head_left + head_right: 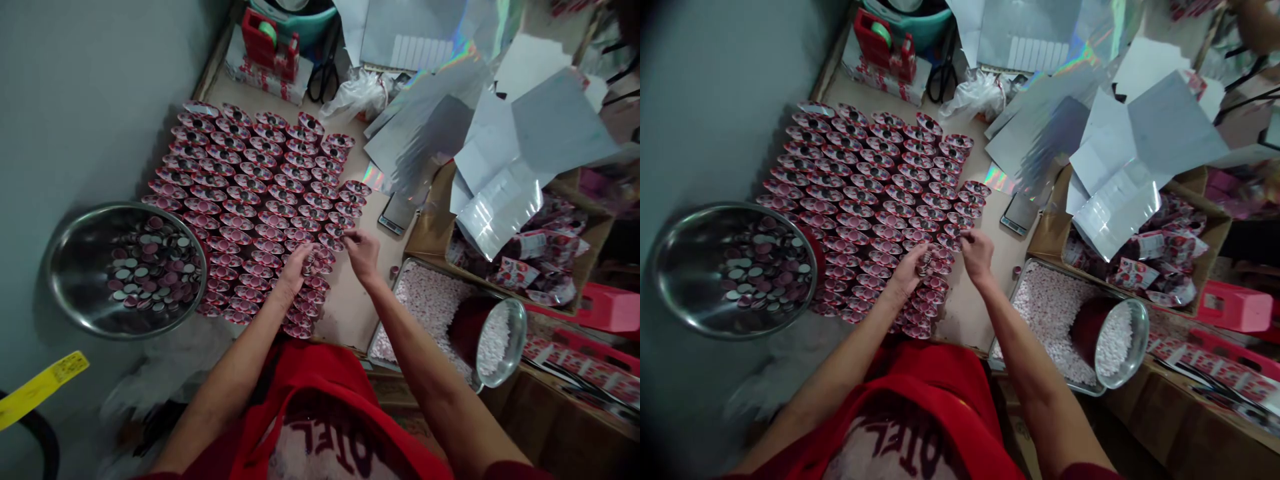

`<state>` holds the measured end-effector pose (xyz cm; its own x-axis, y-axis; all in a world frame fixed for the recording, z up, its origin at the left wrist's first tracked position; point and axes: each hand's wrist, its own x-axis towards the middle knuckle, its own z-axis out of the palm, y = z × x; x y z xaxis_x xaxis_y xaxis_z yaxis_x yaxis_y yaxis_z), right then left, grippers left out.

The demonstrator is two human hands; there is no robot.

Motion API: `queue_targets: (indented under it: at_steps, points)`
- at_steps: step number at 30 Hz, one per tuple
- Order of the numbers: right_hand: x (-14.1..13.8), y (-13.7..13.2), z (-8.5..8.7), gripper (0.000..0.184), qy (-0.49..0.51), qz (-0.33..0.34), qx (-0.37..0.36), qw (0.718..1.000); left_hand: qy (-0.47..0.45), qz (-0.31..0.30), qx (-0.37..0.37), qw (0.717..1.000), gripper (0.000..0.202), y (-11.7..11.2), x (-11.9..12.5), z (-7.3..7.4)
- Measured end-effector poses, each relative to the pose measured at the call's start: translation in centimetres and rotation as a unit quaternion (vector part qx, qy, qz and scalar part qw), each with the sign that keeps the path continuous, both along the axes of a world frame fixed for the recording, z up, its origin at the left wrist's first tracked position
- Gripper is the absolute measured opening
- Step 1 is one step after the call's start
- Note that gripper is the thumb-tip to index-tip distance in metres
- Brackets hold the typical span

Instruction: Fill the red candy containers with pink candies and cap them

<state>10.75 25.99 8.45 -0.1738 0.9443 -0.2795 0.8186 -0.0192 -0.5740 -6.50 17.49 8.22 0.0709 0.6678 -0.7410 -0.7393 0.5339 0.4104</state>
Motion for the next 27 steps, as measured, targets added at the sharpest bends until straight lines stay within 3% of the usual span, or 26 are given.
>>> queue_targets:
  at_steps: [3,6,10,14,18,24,27]
  points:
    - [-0.4,3.6,-0.7,0.015,-0.074,0.0,-0.015,0.997,-0.011,0.001,0.004,1.0,0.028,1.2,-1.5,-0.1]
    - [-1.2,5.4,-1.1,0.005,-0.14,0.015,-0.042,0.989,-0.031,-0.002,0.003,1.0,0.031,1.6,-2.6,-0.1]
    - [-1.6,7.1,-1.2,0.017,-0.199,0.018,-0.079,0.977,-0.056,0.006,-0.011,0.998,0.03,1.6,-3.1,-0.5]
    - [-2.0,7.9,-0.4,0.023,-0.192,0.024,-0.081,0.978,-0.052,0.021,-0.018,0.998,0.025,1.6,-2.9,-0.8]
    - [-2.9,4.8,1.2,0.006,-0.104,0.043,-0.049,0.992,-0.025,0.019,-0.028,0.999,0.022,1.6,-2.6,-0.9]
    - [-2.8,-2.3,2.3,0.04,0.118,0.115,-0.03,0.986,-0.01,-0.041,-0.023,0.999,0.024,0.5,-1.0,-0.4]
    - [-1.9,-4.1,1.6,0.032,0.226,0.123,-0.047,0.965,-0.006,-0.083,-0.011,0.996,0.033,-0.8,-0.2,0.2]
